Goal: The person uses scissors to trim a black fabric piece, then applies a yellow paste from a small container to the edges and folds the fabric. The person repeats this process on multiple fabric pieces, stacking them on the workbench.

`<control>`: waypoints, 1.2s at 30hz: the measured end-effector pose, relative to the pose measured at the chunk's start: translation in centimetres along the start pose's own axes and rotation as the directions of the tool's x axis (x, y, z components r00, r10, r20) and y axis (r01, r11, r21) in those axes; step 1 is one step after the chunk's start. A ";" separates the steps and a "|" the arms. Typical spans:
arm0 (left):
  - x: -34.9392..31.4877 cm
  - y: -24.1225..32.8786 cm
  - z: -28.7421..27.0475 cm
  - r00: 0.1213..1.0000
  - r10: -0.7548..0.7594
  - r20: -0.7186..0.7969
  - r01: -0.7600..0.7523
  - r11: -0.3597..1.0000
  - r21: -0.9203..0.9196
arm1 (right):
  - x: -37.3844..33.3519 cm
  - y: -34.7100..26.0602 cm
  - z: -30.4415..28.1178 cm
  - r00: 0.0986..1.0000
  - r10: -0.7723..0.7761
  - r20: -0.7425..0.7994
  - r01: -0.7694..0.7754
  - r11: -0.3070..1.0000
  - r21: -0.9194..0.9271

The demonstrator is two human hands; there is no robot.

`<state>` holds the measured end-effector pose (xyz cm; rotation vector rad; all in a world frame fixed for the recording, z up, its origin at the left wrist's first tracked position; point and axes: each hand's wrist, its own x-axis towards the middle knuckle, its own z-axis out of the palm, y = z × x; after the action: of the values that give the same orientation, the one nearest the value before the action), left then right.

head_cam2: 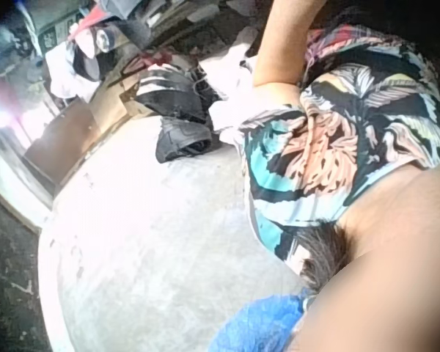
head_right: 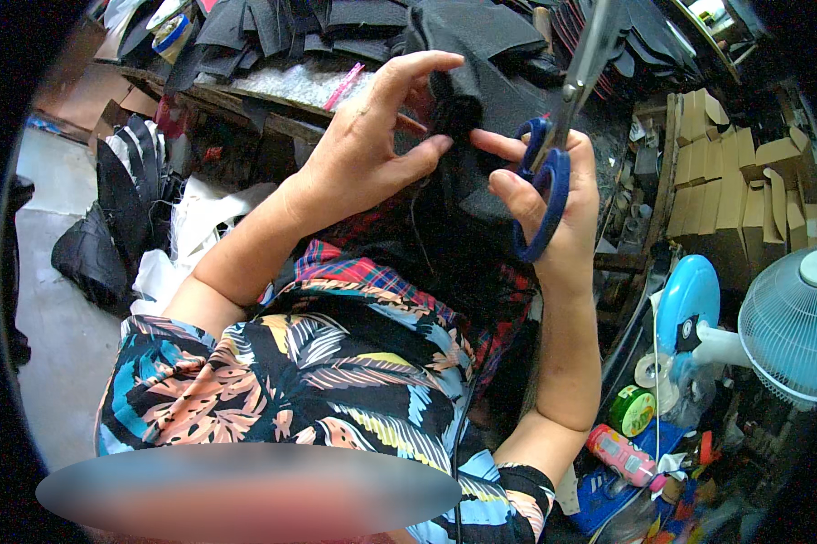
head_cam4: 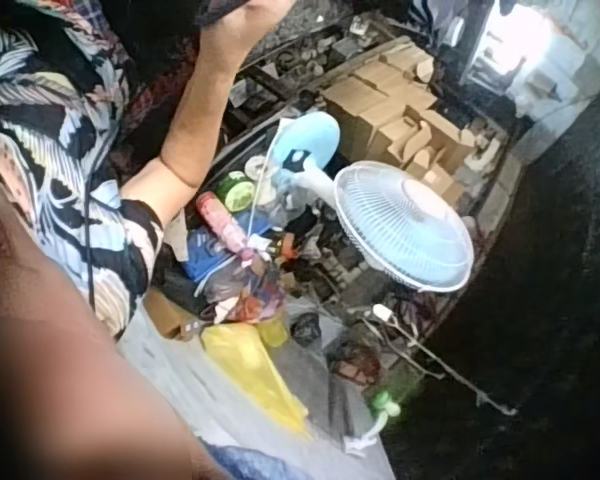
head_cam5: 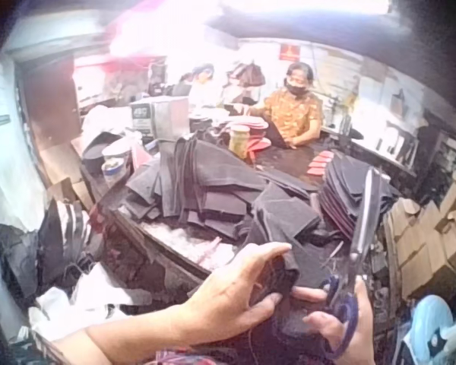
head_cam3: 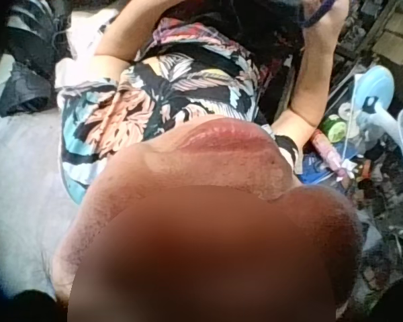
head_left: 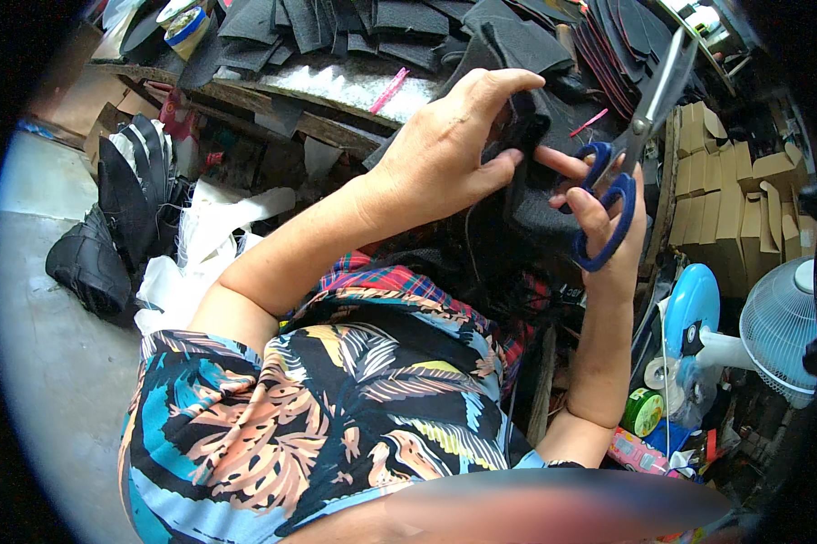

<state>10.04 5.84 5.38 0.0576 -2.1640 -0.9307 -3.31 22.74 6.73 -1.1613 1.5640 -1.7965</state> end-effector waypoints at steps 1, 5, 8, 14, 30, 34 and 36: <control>0.1 -0.1 -0.1 1.000 0.028 -0.006 -0.028 0.999 0.015 | 0.2 -0.1 -0.1 0.999 -0.040 0.000 0.040 0.998 -0.049; 0.8 0.2 -0.3 0.992 0.111 -0.061 -0.113 0.993 -0.041 | 1.6 -0.5 -0.9 0.987 -0.133 -0.085 0.111 0.967 -0.231; 2.0 0.0 -0.3 0.987 0.116 -0.109 -0.135 0.975 -0.177 | 2.5 -0.2 -1.4 0.981 -0.154 -0.115 0.120 0.959 -0.258; 4.0 -1.1 -1.0 0.999 0.040 -0.013 -0.041 0.872 -0.488 | 4.3 0.5 -3.1 0.963 -0.203 -0.178 0.125 0.919 -0.375; 4.8 -0.6 -1.2 0.981 0.144 0.130 -0.120 0.977 -0.177 | 5.0 -0.6 -3.8 0.974 0.113 -0.195 -0.117 0.993 -0.008; 5.1 -1.1 -0.1 0.952 0.305 -0.031 -0.298 0.944 0.143 | 4.7 -0.7 -4.2 0.989 0.001 -0.149 -0.025 0.987 -0.160; 4.9 -1.6 0.3 0.949 0.311 -0.043 -0.301 0.941 0.157 | 5.2 -0.6 -4.8 0.969 -0.042 -0.244 0.000 0.985 -0.171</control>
<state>6.06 3.32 7.35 -0.1695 -2.0994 -0.5805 -9.93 21.32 8.83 -1.0631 1.8864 -1.9121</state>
